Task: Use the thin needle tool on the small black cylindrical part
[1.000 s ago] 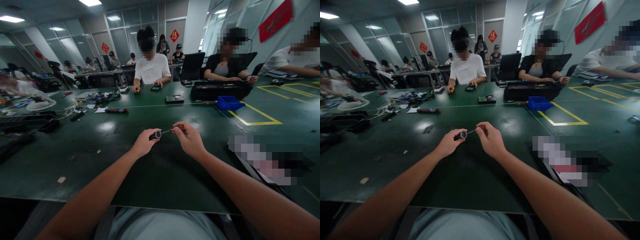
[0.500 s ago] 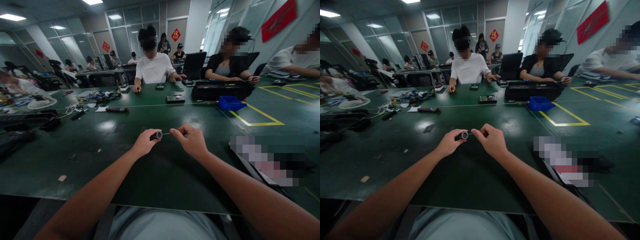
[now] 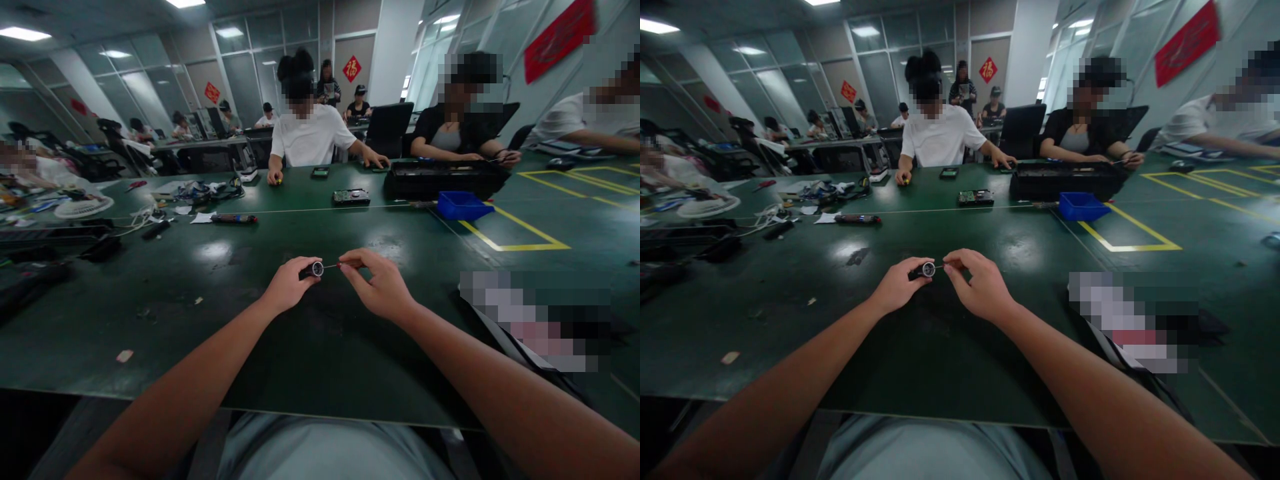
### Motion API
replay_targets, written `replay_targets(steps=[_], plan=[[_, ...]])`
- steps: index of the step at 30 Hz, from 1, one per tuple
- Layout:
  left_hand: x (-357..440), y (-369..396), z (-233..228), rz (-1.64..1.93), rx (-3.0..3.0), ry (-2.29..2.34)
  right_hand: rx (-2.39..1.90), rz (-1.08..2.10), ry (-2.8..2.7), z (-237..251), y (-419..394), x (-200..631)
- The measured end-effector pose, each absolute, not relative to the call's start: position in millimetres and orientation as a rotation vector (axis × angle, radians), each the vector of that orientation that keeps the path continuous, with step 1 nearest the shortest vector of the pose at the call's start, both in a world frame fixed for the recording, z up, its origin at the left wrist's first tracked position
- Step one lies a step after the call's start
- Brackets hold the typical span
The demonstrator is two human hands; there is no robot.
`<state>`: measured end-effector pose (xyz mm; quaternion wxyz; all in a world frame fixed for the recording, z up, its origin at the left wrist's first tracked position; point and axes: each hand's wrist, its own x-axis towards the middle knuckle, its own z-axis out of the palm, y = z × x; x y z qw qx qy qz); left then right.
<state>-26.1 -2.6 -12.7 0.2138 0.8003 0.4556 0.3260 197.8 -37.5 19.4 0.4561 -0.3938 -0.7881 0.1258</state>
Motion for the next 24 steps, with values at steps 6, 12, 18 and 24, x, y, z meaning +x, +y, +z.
replay_targets(steps=[6, 12, 18, 24], plan=[[-24.7, -3.9, -10.8, 0.894, 2.213, 1.282, -1.004, 0.353, -1.977, 23.5, -39.2, 198.5], [-23.6, -5.1, -8.4, 0.872, 2.210, 1.282, -1.176, 0.351, -1.928, 22.9, -37.4, 196.9], [-23.5, -5.8, -8.3, 0.863, 2.207, 1.290, -1.154, 0.335, -1.933, 22.7, -37.1, 195.6], [-23.1, -5.6, -7.4, 0.872, 2.208, 1.304, -1.201, 0.399, -1.964, 25.1, -37.3, 196.9]])
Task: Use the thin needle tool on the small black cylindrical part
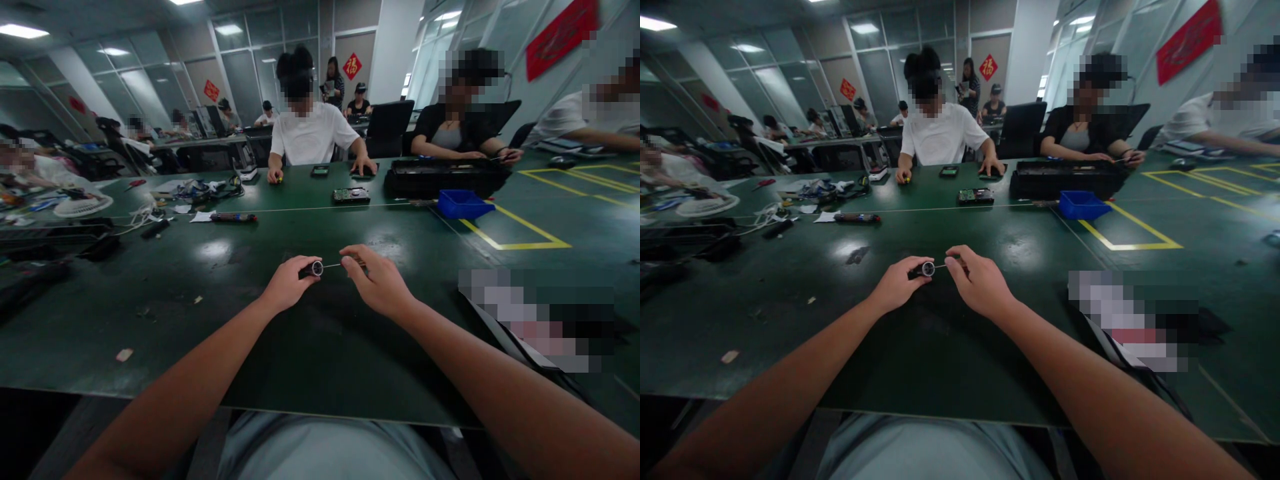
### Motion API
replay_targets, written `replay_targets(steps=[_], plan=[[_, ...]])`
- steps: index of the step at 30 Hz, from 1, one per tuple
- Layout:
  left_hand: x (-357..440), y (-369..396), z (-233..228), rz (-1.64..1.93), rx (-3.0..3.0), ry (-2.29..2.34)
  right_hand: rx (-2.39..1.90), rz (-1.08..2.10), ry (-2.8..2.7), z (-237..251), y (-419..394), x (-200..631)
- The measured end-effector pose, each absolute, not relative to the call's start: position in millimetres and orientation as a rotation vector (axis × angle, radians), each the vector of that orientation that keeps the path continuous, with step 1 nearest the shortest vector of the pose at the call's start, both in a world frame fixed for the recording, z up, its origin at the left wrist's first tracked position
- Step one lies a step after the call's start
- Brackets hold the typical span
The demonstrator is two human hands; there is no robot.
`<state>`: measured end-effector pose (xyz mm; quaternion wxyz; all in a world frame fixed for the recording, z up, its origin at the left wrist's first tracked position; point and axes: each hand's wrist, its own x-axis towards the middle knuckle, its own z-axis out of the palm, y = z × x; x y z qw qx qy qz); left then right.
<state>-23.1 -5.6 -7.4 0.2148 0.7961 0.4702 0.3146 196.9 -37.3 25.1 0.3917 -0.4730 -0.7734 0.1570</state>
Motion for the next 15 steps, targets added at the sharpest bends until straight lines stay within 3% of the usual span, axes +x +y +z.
replay_targets(steps=[7, 15], plan=[[-22.7, -6.9, -6.4, 0.879, 2.207, 1.277, -1.178, 0.452, -1.816, 20.0, -36.5, 195.9], [-24.0, -5.5, -8.5, 0.907, 2.205, 1.274, -1.021, 0.892, -1.431, 8.8, -24.8, 192.5]])
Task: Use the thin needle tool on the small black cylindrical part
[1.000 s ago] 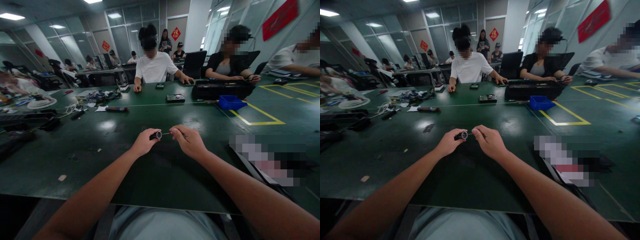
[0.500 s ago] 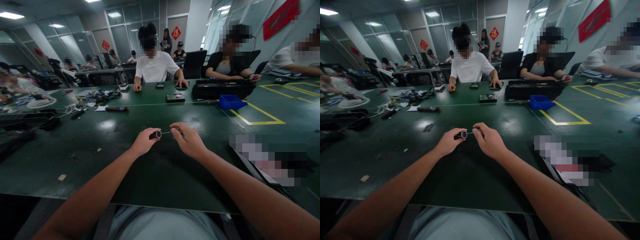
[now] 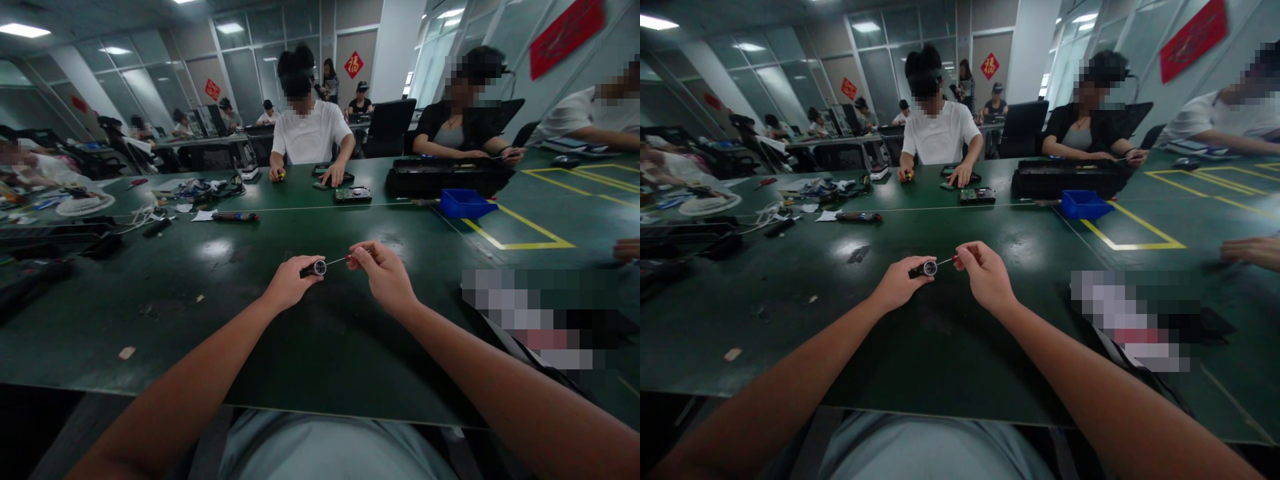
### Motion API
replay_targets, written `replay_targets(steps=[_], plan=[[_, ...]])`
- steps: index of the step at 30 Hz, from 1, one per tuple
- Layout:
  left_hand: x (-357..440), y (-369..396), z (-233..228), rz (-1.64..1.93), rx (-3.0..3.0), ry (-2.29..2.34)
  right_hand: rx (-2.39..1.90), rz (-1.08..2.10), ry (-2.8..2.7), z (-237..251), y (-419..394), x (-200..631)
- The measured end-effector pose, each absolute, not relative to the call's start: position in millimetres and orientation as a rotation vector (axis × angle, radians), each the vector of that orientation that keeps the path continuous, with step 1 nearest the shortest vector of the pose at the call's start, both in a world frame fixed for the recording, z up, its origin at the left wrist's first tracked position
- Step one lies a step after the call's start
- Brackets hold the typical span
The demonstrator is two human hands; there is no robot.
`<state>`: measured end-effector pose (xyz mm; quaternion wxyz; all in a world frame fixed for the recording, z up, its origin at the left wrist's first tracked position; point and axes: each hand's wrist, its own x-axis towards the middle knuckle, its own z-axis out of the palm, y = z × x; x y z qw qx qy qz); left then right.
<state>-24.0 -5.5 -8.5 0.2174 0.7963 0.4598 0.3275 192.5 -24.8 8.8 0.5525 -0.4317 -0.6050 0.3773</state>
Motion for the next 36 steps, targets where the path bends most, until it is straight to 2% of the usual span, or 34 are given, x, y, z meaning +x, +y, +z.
replay_targets(steps=[11, 19, 29, 32, 36], plan=[[-24.8, -5.3, -3.2, 0.895, 2.236, 1.220, -0.986, 1.329, -1.010, 4.3, -14.6, 193.7], [-24.5, -6.7, -1.2, 0.862, 2.242, 1.278, -1.046, 0.882, -1.287, 7.1, -20.0, 193.8], [-24.9, -7.2, -3.7, 0.860, 2.252, 1.266, -1.171, 0.780, -1.458, 16.1, -26.0, 195.6], [-24.7, -7.1, -3.7, 0.866, 2.255, 1.284, -1.329, 0.589, -1.558, 22.3, -31.2, 197.0], [-24.3, -7.8, -3.8, 0.869, 2.256, 1.285, -1.340, 0.354, -1.622, 23.3, -36.0, 196.4]])
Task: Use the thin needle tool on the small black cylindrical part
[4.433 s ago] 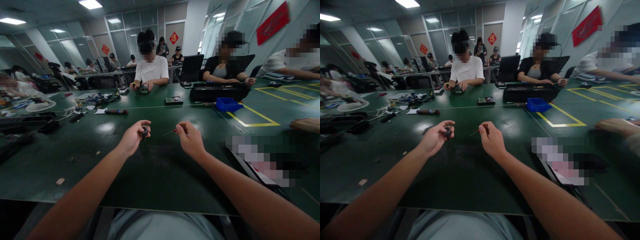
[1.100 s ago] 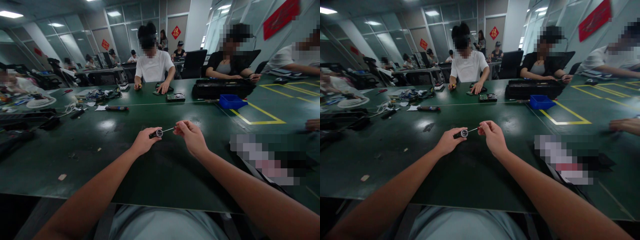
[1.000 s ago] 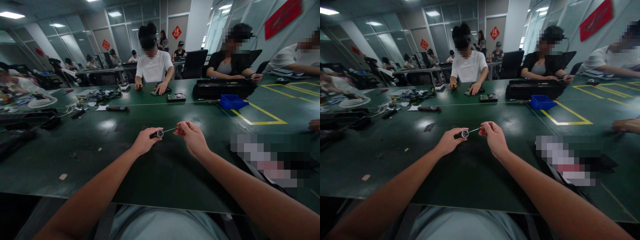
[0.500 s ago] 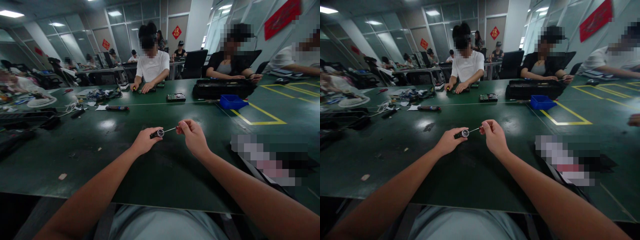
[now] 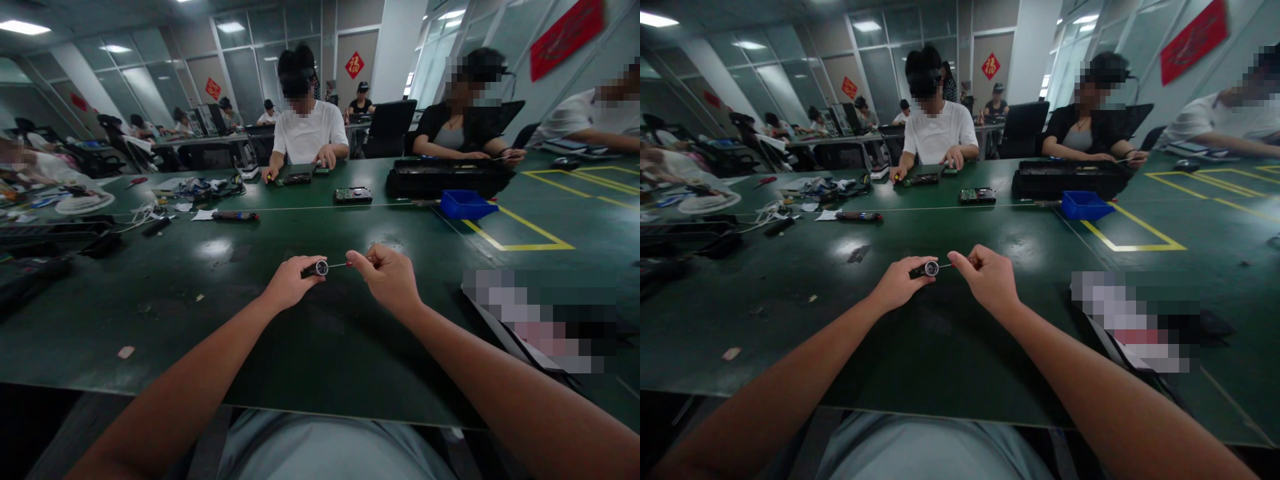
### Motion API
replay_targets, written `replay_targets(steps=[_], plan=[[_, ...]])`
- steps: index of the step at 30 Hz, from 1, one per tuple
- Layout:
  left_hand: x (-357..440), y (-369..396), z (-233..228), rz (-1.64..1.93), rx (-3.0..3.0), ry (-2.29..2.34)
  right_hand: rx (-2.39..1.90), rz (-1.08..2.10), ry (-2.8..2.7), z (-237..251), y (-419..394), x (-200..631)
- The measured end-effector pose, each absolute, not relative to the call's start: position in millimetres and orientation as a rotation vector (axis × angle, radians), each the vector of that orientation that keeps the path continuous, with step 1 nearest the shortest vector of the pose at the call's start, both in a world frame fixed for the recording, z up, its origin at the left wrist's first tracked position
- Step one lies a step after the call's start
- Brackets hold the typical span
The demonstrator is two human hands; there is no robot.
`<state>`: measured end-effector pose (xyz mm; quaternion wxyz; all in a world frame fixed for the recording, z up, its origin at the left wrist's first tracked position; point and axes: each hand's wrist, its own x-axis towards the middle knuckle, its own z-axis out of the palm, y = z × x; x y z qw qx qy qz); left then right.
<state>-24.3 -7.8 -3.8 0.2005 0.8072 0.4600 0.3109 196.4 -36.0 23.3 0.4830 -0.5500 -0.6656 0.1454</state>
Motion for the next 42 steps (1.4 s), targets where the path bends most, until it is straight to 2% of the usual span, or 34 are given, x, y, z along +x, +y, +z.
replay_targets(steps=[15, 29, 38, 42], plan=[[-27.7, -4.0, -10.4, 0.881, 2.287, 1.286, -0.988, 0.296, -1.945, 20.9, -39.2, 195.7], [-27.9, -4.4, -9.7, 0.867, 2.267, 1.316, -1.117, 0.341, -1.907, 22.8, -40.1, 194.5], [-26.9, -5.1, -7.6, 0.874, 2.258, 1.325, -1.121, 0.462, -1.780, 20.0, -38.8, 194.5], [-27.3, -4.4, -7.6, 0.895, 2.233, 1.356, -1.075, 0.682, -1.559, 12.9, -31.3, 192.9]])
